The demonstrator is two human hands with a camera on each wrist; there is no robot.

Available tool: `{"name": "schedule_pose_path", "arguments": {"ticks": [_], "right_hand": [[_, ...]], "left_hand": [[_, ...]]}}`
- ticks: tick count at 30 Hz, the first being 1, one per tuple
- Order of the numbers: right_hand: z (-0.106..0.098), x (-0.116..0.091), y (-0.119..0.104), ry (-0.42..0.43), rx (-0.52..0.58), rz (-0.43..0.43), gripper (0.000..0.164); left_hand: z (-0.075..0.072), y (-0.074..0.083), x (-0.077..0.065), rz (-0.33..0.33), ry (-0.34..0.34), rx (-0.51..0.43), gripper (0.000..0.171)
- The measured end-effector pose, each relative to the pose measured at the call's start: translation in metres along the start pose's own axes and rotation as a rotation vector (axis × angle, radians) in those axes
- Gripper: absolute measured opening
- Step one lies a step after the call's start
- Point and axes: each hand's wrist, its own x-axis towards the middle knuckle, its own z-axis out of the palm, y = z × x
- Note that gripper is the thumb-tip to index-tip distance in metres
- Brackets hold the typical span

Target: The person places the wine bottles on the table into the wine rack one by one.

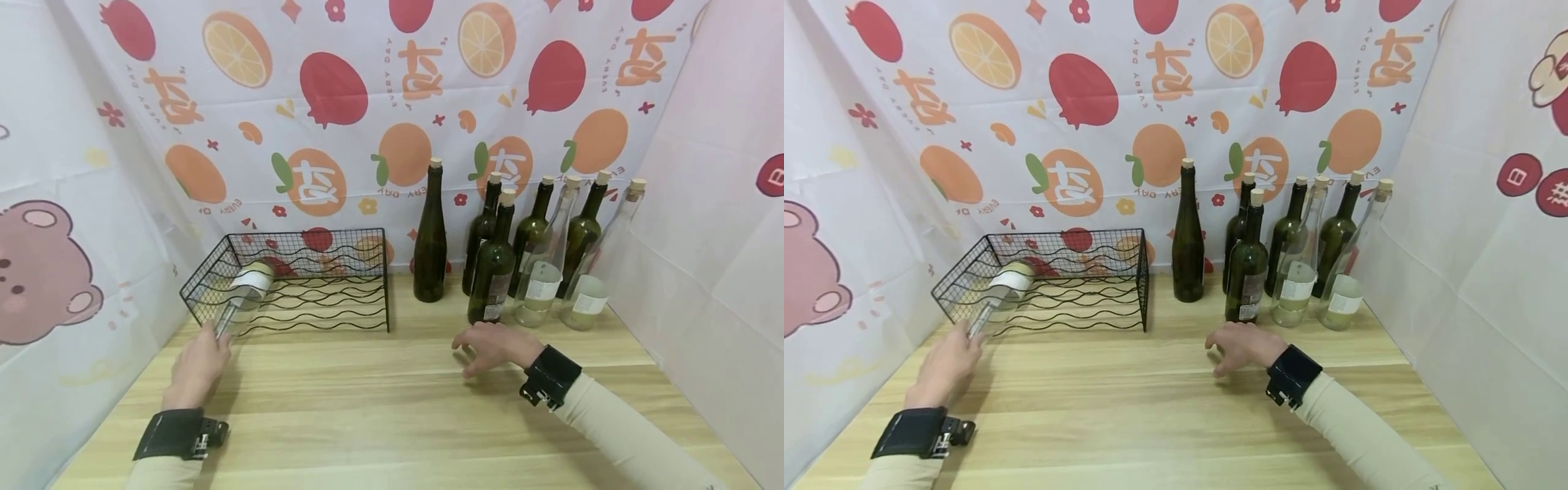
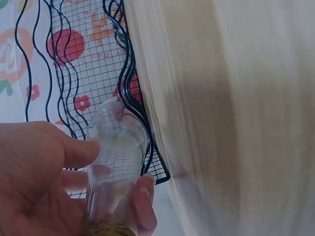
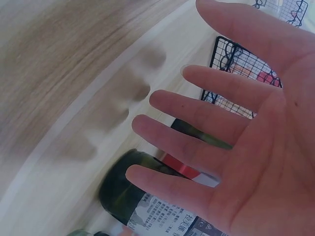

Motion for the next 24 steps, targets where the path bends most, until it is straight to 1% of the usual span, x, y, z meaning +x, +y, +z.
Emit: {"name": "schedule_pose_path", "arguments": {"ticks": [5,7,15,24], "right_hand": [[-0.0014,0.0003,-0.0004,-0.011,0.008,0.017,0.055],[-0.0018,-0.0004,-0.0012,-0.014,0.014,0.022,0.055],[-0.0019,-0.0024,-0.0015,-0.02,0.018,0.03,0.056],[-0.0009,-0.0021,-0.0011,-0.023,0.009,0.031,0.056]], "left_hand": [[-0.0001,-0.0013,-0.0012,-0.021,0.038,-0.023,0.045],[0.0005,-0.0016,-0.0016,-0.027,0.048,-0.018,0.042],[0.0019,-0.0003,-0.0043,-0.033,0.092,-0.013,0.039],[0.0023,-0.0005,-0.0044,-0.039,0.109,-0.01,0.037]]}}
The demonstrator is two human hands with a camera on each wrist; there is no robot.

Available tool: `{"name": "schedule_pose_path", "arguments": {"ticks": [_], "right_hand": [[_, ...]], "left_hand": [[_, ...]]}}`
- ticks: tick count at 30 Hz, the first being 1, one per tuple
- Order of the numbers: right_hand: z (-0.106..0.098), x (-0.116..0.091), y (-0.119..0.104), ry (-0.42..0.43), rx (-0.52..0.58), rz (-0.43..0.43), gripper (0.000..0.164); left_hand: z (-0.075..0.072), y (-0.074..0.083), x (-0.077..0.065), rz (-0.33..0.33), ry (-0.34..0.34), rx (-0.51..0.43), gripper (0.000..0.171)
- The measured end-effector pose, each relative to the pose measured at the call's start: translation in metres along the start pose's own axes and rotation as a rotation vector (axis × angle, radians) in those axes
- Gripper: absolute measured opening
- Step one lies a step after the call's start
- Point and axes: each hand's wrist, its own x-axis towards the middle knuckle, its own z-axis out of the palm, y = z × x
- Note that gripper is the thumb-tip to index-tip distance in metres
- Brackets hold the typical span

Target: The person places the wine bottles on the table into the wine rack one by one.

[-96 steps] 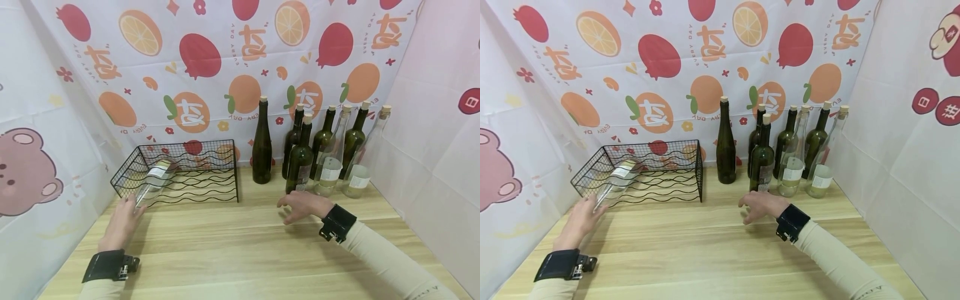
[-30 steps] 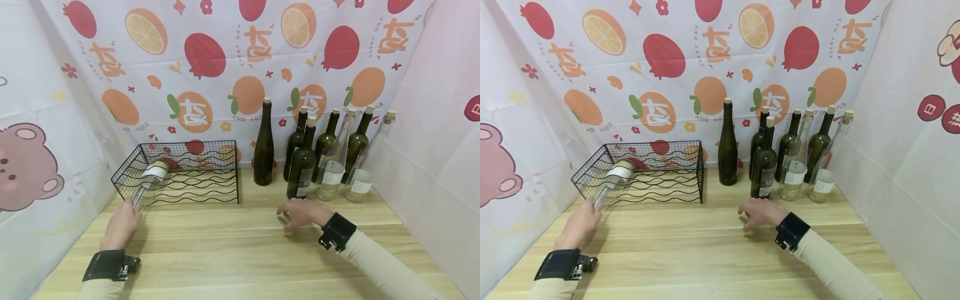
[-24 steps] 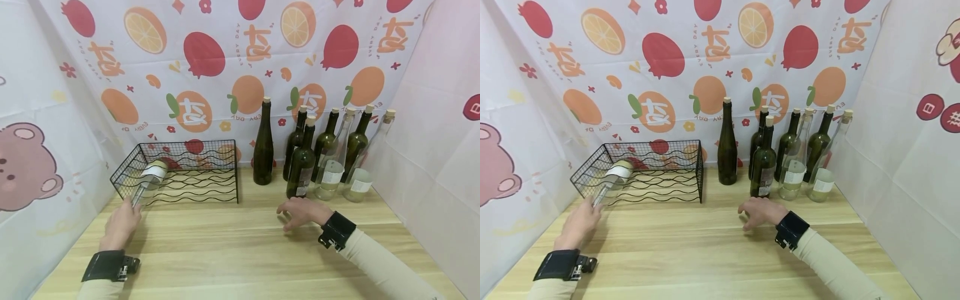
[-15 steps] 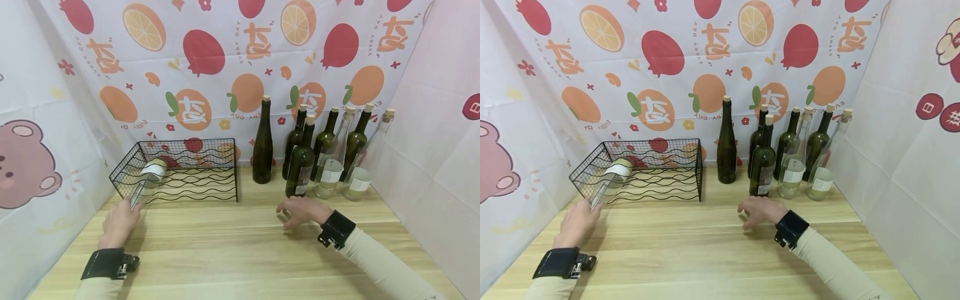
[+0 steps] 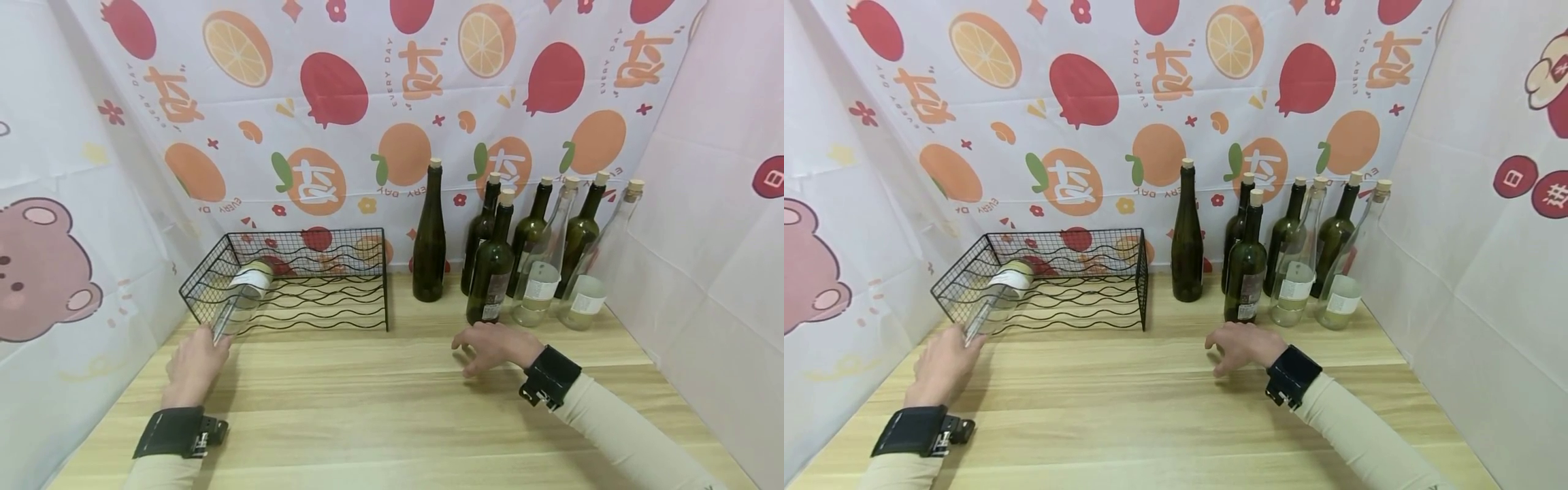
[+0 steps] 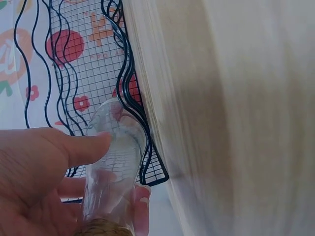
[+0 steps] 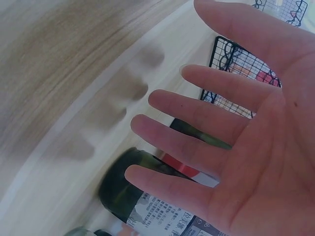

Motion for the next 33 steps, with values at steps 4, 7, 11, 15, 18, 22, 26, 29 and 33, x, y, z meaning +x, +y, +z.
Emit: {"name": "schedule_pose_path", "arguments": {"ticks": [4,7,11,15,18,22,26,29,33], "right_hand": [[0.0,0.0,0.0,0.003,0.006,0.001,0.056],[0.0,0.0,0.0,0.001,0.01,0.002,0.056],[0.0,-0.001,-0.001,-0.007,0.01,0.003,0.055],[0.0,-0.001,-0.001,-0.01,0.004,0.002,0.054],[0.0,-0.001,0.0,-0.003,0.004,0.001,0.055],[0.001,-0.003,0.002,0.014,0.027,0.009,0.059],[0.003,-0.008,0.008,0.035,0.077,0.035,0.062],[0.0,-0.013,0.012,0.05,0.124,0.069,0.062],[-0.007,-0.018,0.019,0.086,0.147,0.141,0.065]], "left_hand": [[0.0,0.001,-0.002,0.001,0.011,0.002,0.036],[0.0,0.002,-0.003,0.005,0.017,0.002,0.035],[0.0,0.003,-0.004,0.008,0.021,0.006,0.034],[0.0,0.003,-0.004,0.008,0.019,0.011,0.034],[-0.001,0.002,-0.003,0.008,0.008,0.016,0.034],[-0.002,0.002,-0.003,0.003,-0.016,0.02,0.037],[-0.004,0.004,-0.004,0.01,-0.031,0.03,0.041],[-0.006,0.006,-0.006,0.036,-0.017,0.035,0.039],[-0.01,0.011,-0.009,0.1,0.034,0.031,0.033]]}}
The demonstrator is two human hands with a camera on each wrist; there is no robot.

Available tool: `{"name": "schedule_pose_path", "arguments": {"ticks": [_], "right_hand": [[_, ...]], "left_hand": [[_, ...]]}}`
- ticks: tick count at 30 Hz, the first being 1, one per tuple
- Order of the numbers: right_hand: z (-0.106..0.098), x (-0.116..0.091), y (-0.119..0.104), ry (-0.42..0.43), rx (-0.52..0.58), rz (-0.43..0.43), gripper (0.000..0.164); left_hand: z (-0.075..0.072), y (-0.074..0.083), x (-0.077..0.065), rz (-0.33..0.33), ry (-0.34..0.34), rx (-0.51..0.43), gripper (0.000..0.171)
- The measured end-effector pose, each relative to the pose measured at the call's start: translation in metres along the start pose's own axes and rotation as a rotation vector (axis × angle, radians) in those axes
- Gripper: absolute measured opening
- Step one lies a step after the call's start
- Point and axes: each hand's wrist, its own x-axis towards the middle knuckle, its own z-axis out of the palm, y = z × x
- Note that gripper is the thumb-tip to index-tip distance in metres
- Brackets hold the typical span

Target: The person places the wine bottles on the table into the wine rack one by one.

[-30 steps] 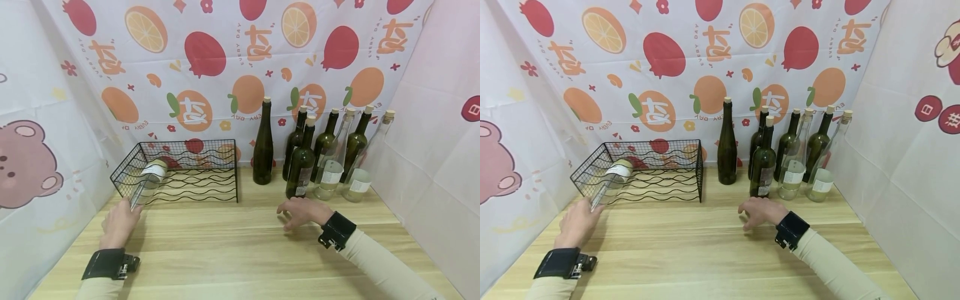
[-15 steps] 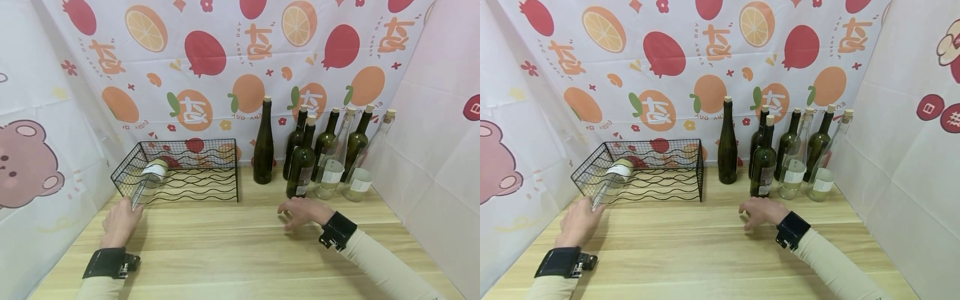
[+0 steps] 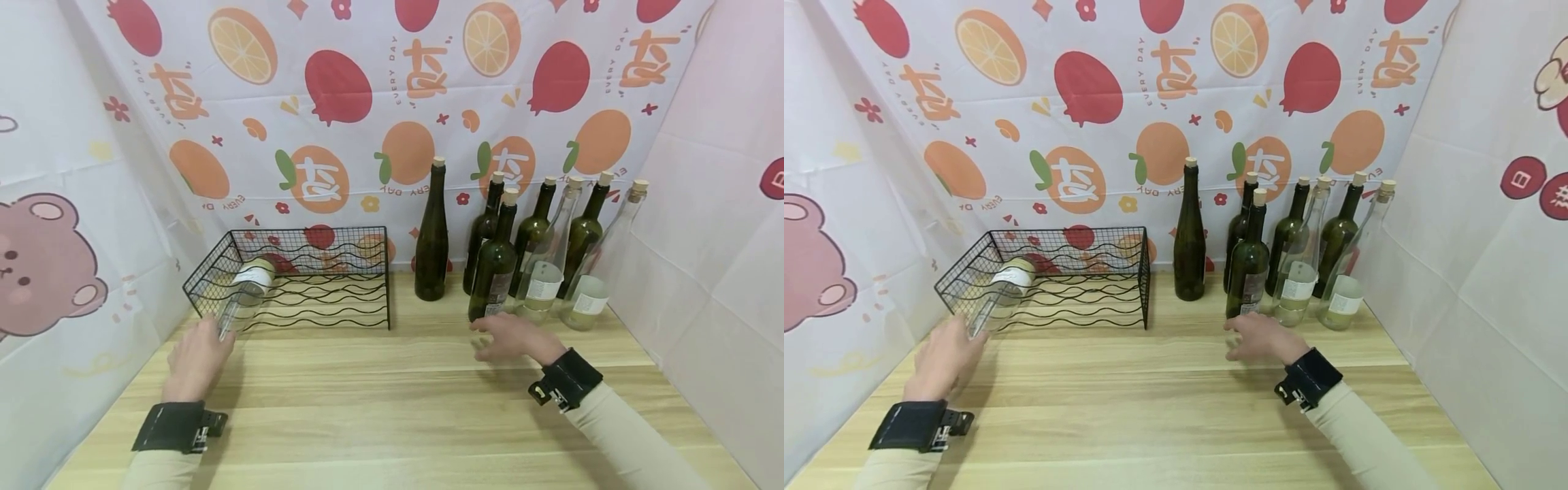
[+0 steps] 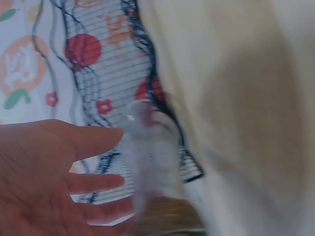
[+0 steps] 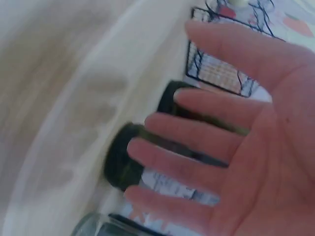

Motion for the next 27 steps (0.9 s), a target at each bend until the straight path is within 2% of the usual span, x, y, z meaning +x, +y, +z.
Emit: {"name": "schedule_pose_path", "arguments": {"ticks": [4,8,12,17,20,27], "right_hand": [[-0.006,-0.002,0.009,0.049,-0.001,0.079,0.068],[-0.006,-0.004,0.018,0.117,0.033,0.178,0.065],[-0.004,-0.004,0.022,0.21,0.106,0.271,0.065],[0.0,0.006,0.027,0.292,0.2,0.379,0.094],[0.003,0.013,0.03,0.336,0.272,0.414,0.107],[0.013,0.027,0.034,0.46,0.441,0.454,0.113]], "left_hand": [[-0.009,0.012,0.0,0.085,0.049,0.018,0.039],[-0.02,0.032,0.0,0.172,0.043,0.057,0.052],[-0.027,0.058,-0.006,0.251,-0.026,0.047,0.051],[-0.025,0.089,-0.011,0.339,-0.163,-0.034,0.05],[-0.023,0.104,-0.014,0.389,-0.23,-0.081,0.049],[-0.013,0.134,-0.022,0.439,-0.314,-0.14,0.045]]}}
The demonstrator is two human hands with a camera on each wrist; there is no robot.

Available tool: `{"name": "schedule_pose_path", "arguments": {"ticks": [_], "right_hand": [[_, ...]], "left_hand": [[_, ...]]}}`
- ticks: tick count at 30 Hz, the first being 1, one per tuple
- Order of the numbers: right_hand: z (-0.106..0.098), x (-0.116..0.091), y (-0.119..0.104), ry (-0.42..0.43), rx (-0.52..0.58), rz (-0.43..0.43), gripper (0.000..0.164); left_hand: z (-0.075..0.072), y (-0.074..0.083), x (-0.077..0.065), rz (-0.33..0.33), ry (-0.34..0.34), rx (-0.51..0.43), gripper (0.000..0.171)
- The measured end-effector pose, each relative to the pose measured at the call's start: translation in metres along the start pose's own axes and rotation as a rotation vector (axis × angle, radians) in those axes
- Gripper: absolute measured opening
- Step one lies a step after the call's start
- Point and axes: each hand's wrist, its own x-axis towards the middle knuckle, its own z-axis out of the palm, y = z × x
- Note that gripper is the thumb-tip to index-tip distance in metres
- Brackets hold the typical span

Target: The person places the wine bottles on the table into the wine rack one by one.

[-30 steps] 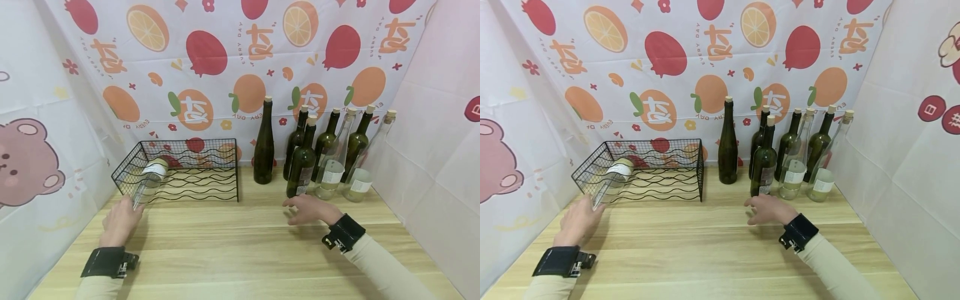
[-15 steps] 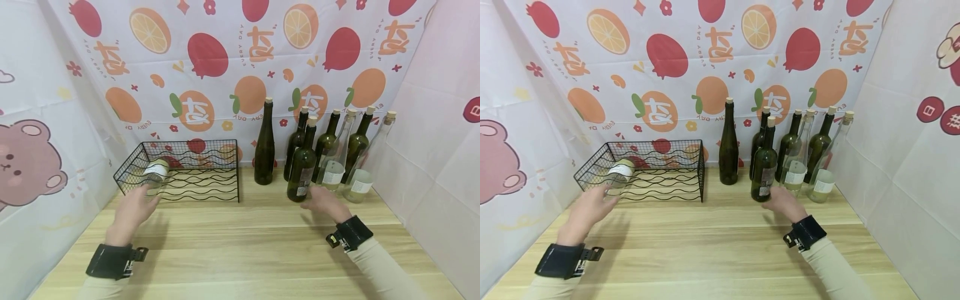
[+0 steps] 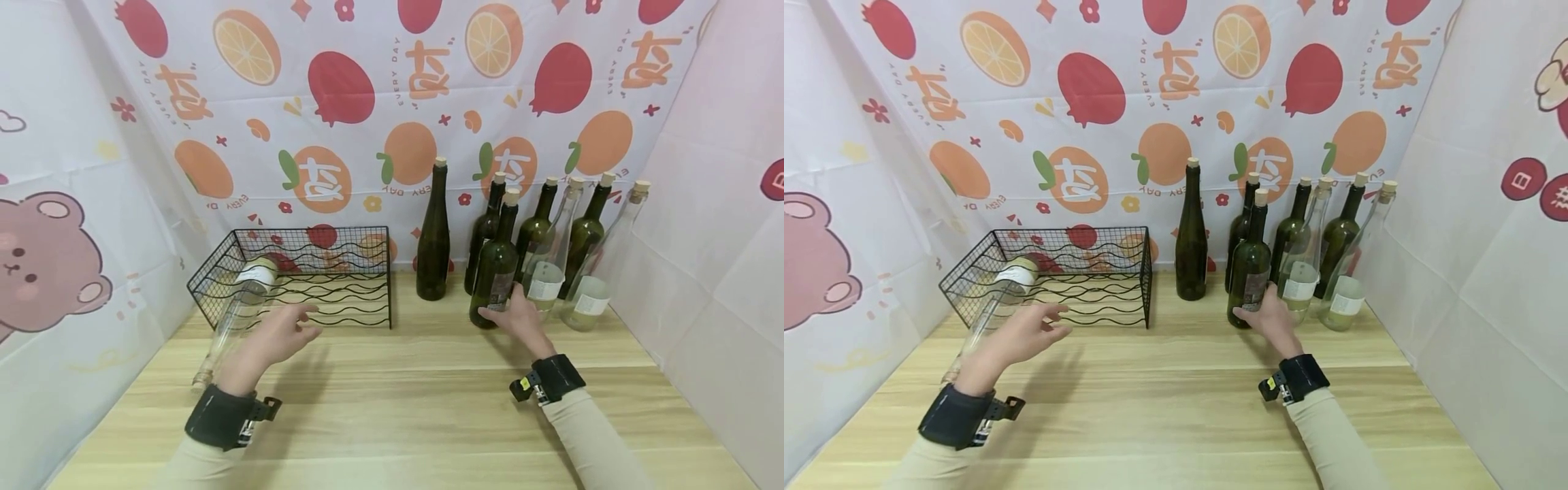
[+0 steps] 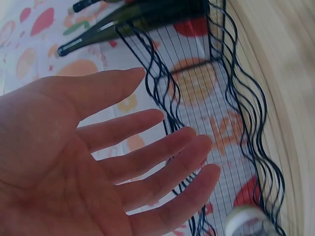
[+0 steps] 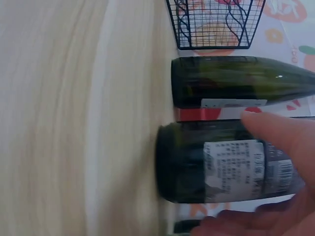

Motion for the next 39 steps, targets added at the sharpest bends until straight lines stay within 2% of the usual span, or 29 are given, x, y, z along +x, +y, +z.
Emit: {"name": "schedule_pose_path", "arguments": {"ticks": [9,17,22,29,36,39], "right_hand": [[0.013,0.005,0.003,0.116,0.133,-0.018,0.11],[0.016,0.007,0.01,0.123,0.15,-0.029,0.108],[0.017,0.005,0.017,0.137,0.149,-0.041,0.108],[0.025,0.008,0.016,0.195,0.161,-0.049,0.11],[0.032,0.015,0.013,0.289,0.201,-0.113,0.102],[0.03,0.015,0.013,0.299,0.205,-0.13,0.099]], "left_hand": [[0.014,0.022,0.011,0.029,-0.016,0.004,0.044],[0.024,0.034,0.018,0.066,-0.032,0.009,0.039],[0.028,0.041,0.023,0.066,-0.042,-0.004,0.039],[0.031,0.042,0.022,0.071,-0.043,-0.01,0.038],[0.027,0.039,0.017,0.059,-0.026,0.007,0.038],[0.026,0.04,0.017,0.057,-0.028,0.002,0.038]]}}
